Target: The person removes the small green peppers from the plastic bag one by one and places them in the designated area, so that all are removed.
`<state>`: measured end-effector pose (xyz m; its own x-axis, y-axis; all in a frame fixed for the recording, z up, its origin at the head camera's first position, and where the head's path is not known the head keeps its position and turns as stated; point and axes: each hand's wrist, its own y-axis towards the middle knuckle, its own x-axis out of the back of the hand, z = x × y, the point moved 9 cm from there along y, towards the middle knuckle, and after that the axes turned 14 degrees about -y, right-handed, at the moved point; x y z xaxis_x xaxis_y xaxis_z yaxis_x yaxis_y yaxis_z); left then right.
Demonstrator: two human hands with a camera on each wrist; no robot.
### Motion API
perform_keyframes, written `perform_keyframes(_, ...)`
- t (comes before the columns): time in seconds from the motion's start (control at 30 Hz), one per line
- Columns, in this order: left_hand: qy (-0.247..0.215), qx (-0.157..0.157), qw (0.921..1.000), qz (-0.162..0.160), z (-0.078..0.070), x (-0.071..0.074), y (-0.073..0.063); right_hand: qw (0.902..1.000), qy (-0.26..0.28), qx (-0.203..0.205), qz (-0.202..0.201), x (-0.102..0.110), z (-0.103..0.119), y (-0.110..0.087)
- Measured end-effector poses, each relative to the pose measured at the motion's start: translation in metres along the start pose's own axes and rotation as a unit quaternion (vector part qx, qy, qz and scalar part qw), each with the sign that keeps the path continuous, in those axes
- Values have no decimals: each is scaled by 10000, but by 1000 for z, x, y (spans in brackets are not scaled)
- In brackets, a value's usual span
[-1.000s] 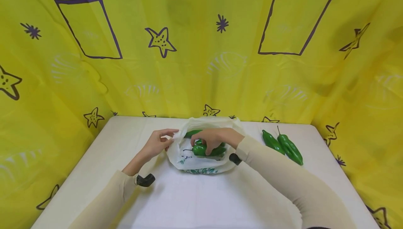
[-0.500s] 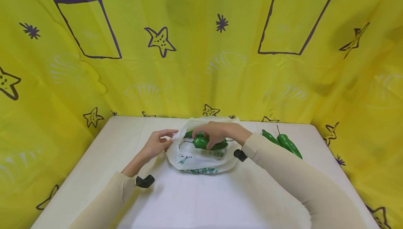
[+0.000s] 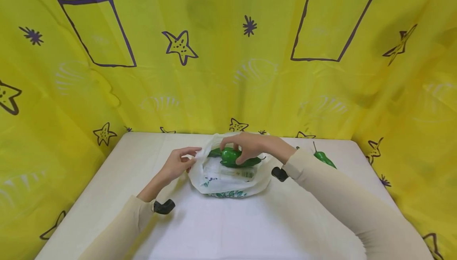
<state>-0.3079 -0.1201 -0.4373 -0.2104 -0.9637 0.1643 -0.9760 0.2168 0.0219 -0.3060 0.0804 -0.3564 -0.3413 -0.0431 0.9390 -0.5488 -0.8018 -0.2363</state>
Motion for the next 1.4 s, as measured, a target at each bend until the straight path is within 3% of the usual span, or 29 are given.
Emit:
perform_keyframes(0.53, 19, 85, 10000, -44, 1, 1, -2, 9978, 265, -58, -613, 23, -9, -31)
perform_keyframes(1.07, -74, -3, 10000, 52, -2, -2, -2, 9901, 294, -509, -1277, 35, -37, -69)
perform_keyframes(1.4, -115, -58, 9999, 71, -2, -4, -1, 9792, 510, -982, -1699, 34, -54, -101)
